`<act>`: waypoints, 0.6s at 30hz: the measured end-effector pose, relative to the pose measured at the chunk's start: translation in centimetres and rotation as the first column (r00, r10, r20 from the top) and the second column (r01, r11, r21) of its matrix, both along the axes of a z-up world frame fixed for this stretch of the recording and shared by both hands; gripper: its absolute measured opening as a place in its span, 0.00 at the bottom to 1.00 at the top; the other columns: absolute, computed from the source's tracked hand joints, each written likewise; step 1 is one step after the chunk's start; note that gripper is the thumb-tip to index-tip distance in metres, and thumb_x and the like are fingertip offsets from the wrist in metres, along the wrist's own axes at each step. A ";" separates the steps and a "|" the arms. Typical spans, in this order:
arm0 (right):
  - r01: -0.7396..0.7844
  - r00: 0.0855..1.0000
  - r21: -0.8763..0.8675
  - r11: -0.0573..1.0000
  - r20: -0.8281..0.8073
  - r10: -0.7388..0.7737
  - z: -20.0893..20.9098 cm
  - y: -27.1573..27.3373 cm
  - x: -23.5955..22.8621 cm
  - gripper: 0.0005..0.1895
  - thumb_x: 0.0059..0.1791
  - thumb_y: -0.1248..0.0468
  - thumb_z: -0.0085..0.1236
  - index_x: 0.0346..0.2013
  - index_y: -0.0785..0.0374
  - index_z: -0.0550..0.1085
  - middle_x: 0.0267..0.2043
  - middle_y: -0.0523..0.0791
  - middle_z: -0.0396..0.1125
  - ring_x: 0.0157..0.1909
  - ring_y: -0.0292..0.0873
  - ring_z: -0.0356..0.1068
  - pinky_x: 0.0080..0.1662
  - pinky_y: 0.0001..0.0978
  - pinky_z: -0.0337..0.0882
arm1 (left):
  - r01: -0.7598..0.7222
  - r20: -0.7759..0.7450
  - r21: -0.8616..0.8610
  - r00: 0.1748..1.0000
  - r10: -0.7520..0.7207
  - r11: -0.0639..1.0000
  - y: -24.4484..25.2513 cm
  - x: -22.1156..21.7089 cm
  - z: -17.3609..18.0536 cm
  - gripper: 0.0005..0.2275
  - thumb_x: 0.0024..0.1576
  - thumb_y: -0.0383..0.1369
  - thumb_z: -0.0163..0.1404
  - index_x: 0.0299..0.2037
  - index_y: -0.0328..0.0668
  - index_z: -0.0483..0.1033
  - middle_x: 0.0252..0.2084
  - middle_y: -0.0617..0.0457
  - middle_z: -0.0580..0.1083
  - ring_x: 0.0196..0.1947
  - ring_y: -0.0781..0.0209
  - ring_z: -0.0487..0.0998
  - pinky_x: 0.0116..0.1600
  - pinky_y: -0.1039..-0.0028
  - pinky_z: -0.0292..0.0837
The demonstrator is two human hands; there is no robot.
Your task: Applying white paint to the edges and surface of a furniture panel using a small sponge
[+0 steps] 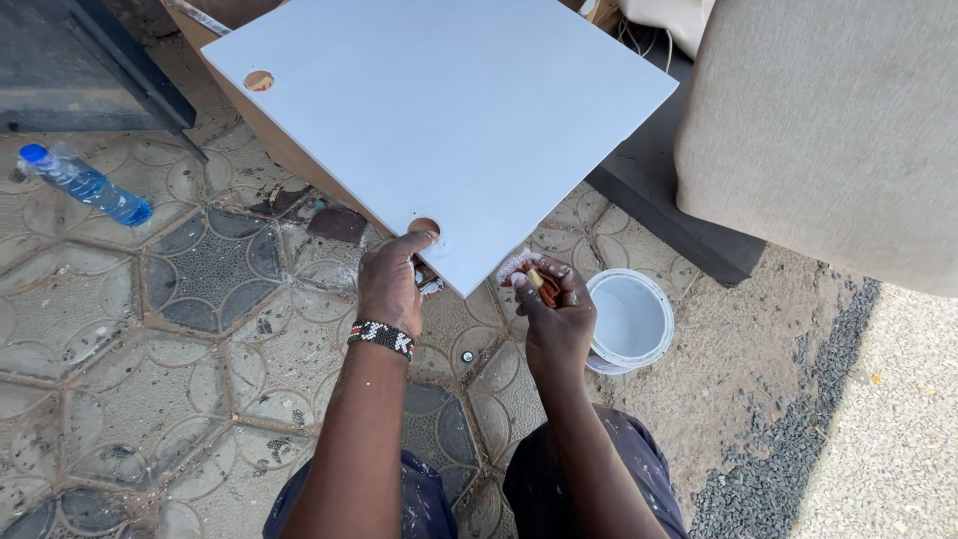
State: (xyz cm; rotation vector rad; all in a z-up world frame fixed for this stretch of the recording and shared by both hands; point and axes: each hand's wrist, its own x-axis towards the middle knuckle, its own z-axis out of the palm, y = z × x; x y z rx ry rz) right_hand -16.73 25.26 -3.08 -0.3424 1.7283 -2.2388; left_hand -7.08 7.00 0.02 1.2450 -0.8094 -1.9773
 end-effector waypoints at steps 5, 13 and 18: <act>-0.046 0.978 0.123 0.991 -0.198 0.070 3.0 0.6 4.1 0.08 0.54 0.72 0.79 0.46 0.66 0.86 0.45 0.55 0.85 0.38 0.47 0.82 0.35 0.31 0.78 | -0.036 0.019 0.048 0.999 0.035 0.998 -0.9 -0.1 -0.6 0.18 0.44 0.27 0.72 0.45 0.27 0.90 0.37 0.32 0.81 0.35 0.37 0.87 0.34 0.45 0.83; 0.117 0.936 0.206 0.972 -0.350 -0.038 2.1 -0.7 1.6 0.04 0.58 0.70 0.74 0.46 0.69 0.86 0.46 0.57 0.83 0.43 0.48 0.82 0.44 0.44 0.79 | -0.054 -0.016 0.099 0.998 0.055 0.994 -1.7 -0.5 -2.0 0.16 0.44 0.22 0.73 0.43 0.23 0.88 0.35 0.25 0.81 0.35 0.26 0.89 0.33 0.40 0.84; 0.014 0.914 0.298 0.954 -0.390 0.109 4.4 0.3 5.4 0.05 0.54 0.68 0.80 0.42 0.66 0.89 0.41 0.55 0.83 0.45 0.60 0.87 0.44 0.43 0.81 | -0.034 -0.024 0.108 0.999 0.037 0.994 -1.2 0.2 -0.2 0.18 0.45 0.23 0.73 0.45 0.21 0.87 0.35 0.29 0.80 0.36 0.32 0.89 0.38 0.46 0.85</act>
